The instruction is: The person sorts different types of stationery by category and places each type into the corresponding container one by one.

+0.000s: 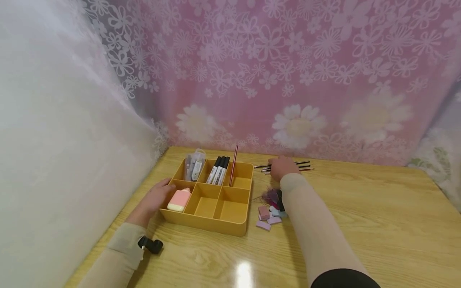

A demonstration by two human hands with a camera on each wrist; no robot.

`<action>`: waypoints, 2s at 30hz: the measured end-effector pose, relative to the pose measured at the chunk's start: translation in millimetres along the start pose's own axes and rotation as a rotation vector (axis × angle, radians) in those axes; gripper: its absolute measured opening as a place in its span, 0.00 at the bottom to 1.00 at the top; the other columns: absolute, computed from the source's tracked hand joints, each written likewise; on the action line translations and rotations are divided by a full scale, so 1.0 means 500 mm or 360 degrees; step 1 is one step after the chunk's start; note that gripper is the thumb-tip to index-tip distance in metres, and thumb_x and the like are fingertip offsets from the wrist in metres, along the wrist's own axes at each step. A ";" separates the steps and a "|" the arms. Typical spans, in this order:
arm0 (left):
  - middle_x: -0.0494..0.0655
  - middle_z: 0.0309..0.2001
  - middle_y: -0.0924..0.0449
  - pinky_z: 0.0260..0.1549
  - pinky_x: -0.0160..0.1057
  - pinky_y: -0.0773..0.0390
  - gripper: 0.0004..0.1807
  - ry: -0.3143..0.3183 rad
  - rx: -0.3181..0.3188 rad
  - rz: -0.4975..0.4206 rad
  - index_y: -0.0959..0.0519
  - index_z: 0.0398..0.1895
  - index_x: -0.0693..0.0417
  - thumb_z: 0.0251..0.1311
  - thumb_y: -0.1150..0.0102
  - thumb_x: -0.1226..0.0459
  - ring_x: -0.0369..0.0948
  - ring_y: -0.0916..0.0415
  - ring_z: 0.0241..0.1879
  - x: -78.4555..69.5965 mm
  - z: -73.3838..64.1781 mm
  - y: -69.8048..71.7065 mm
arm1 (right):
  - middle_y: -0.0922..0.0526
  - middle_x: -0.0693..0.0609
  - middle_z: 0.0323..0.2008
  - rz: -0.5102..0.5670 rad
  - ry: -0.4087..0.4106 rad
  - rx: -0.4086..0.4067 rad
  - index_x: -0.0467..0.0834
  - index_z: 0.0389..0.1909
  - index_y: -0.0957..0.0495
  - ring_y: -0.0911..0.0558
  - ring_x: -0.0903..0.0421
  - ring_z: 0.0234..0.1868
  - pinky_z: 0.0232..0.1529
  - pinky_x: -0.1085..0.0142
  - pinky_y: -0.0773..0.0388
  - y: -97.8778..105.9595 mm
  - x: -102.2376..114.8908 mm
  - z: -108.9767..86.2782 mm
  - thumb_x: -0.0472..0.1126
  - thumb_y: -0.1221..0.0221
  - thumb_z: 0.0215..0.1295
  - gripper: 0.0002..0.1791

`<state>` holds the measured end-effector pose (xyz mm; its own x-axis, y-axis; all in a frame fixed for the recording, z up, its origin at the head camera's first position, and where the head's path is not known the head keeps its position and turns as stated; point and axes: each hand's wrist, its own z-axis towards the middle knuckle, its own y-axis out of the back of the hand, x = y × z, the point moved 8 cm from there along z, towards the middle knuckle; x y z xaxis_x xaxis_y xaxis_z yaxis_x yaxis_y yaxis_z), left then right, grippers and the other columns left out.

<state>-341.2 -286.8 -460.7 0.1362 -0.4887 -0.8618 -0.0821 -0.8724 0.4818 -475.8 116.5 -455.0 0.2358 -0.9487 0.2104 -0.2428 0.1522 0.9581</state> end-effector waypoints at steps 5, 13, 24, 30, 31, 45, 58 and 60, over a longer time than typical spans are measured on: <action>0.60 0.73 0.38 0.69 0.62 0.43 0.29 0.0017 0.0023 -0.0010 0.39 0.77 0.56 0.79 0.62 0.55 0.59 0.41 0.72 0.005 0.002 -0.004 | 0.28 0.30 0.62 -0.0065 0.0056 -0.0045 0.39 0.64 0.22 0.31 0.30 0.63 0.63 0.36 0.34 0.004 -0.003 0.001 0.33 0.51 0.72 0.22; 0.61 0.74 0.39 0.69 0.62 0.43 0.29 0.0023 0.0017 -0.0031 0.40 0.78 0.57 0.79 0.62 0.55 0.59 0.42 0.72 0.009 0.003 0.004 | 0.16 0.40 0.44 -0.0055 0.0114 0.0021 0.34 0.49 0.18 0.17 0.43 0.44 0.44 0.49 0.21 0.003 -0.022 0.006 0.32 0.51 0.73 0.14; 0.60 0.74 0.39 0.69 0.63 0.43 0.29 0.0028 0.0022 -0.0039 0.40 0.78 0.56 0.79 0.62 0.55 0.59 0.41 0.72 0.007 -0.003 0.006 | 0.20 0.43 0.31 0.0265 -0.0305 0.0033 0.41 0.24 0.19 0.26 0.48 0.29 0.27 0.57 0.28 0.003 -0.057 -0.037 0.39 0.49 0.68 0.15; 0.60 0.74 0.38 0.69 0.62 0.43 0.29 0.0017 0.0014 -0.0015 0.39 0.77 0.56 0.79 0.62 0.54 0.59 0.41 0.71 0.006 0.000 0.007 | 0.27 0.48 0.19 0.0406 -0.0404 -0.0035 0.46 0.15 0.28 0.31 0.51 0.21 0.23 0.59 0.32 0.007 -0.062 -0.053 0.39 0.50 0.66 0.18; 0.60 0.73 0.38 0.69 0.62 0.43 0.29 0.0018 0.0015 -0.0014 0.39 0.77 0.56 0.79 0.62 0.54 0.59 0.41 0.71 0.006 0.001 0.006 | 0.29 0.49 0.17 0.0420 -0.0415 -0.0034 0.46 0.14 0.29 0.32 0.52 0.20 0.22 0.59 0.32 0.006 -0.064 -0.054 0.39 0.50 0.66 0.19; 0.59 0.71 0.35 0.68 0.61 0.39 0.27 0.0000 0.0022 -0.0001 0.37 0.76 0.55 0.80 0.62 0.57 0.58 0.37 0.69 -0.005 0.001 0.000 | 0.26 0.48 0.18 0.0473 -0.0506 -0.0153 0.44 0.16 0.24 0.30 0.51 0.20 0.21 0.60 0.31 0.010 -0.100 -0.055 0.42 0.47 0.66 0.18; 0.59 0.72 0.35 0.67 0.62 0.39 0.27 0.0011 0.0006 0.0038 0.37 0.76 0.54 0.79 0.62 0.57 0.58 0.37 0.69 -0.014 0.001 0.003 | 0.19 0.45 0.21 0.0382 -0.0452 -0.0238 0.37 0.24 0.16 0.23 0.47 0.23 0.25 0.55 0.26 0.032 -0.104 -0.053 0.47 0.44 0.71 0.21; 0.58 0.71 0.34 0.67 0.61 0.39 0.26 0.0020 0.0005 0.0031 0.36 0.76 0.54 0.79 0.61 0.57 0.57 0.36 0.69 -0.013 0.000 0.003 | 0.18 0.44 0.21 0.0380 -0.0448 -0.0264 0.37 0.25 0.15 0.22 0.47 0.23 0.25 0.55 0.26 0.032 -0.108 -0.050 0.49 0.43 0.70 0.21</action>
<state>-342.3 -284.8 -454.5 0.1469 -0.5056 -0.8502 -0.0877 -0.8628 0.4979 -468.8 177.0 -446.1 -0.0815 -0.9166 0.3915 -0.0987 0.3983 0.9119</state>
